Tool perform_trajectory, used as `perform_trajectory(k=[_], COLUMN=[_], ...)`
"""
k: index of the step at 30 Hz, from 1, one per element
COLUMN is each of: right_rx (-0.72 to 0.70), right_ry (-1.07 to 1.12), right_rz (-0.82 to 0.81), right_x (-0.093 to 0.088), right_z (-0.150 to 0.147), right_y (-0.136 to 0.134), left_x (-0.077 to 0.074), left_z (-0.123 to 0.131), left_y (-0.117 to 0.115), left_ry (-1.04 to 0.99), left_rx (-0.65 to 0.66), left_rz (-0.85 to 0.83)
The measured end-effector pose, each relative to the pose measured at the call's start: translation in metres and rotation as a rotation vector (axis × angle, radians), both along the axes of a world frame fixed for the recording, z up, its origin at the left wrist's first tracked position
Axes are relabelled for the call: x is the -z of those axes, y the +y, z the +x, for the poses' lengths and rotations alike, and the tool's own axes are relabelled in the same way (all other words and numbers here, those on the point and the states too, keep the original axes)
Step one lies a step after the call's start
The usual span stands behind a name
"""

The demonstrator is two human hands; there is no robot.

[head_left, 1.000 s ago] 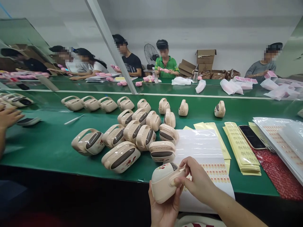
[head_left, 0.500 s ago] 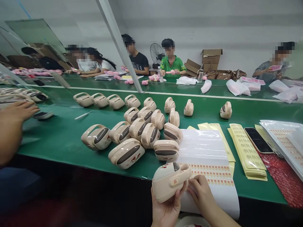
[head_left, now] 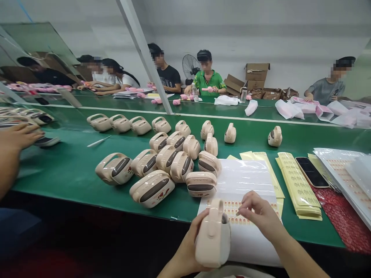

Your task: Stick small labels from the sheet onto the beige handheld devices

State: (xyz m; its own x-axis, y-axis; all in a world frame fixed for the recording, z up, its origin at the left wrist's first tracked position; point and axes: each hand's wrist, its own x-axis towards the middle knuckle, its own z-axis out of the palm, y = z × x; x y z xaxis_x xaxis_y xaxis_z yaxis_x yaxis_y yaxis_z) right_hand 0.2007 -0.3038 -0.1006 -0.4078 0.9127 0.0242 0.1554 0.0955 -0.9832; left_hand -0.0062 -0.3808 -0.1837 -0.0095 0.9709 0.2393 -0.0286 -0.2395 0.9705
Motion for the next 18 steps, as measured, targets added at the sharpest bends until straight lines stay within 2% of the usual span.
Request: perform_trajectory(k=[2, 5, 9, 18], right_rx=[-0.117, -0.215, -0.224, -0.189], right_ry=[-0.035, -0.142, -0.226, -0.159], right_rz=[0.015, 0.023, 0.038, 0.099], right_x=[-0.019, -0.029, -0.025, -0.015], right_z=[-0.008, -0.021, -0.027, -0.026], right_y=[-0.002, -0.008, -0.011, -0.016], left_x=[-0.007, -0.013, -0.014, -0.017], left_z=[-0.002, -0.001, 0.001, 0.002], left_y=[0.004, 0.01, 0.011, 0.012], left_ry=[0.251, 0.342, 0.359, 0.358], left_rx=[0.078, 0.138, 0.141, 0.129], left_rz=[0.061, 0.155, 0.17, 0.148])
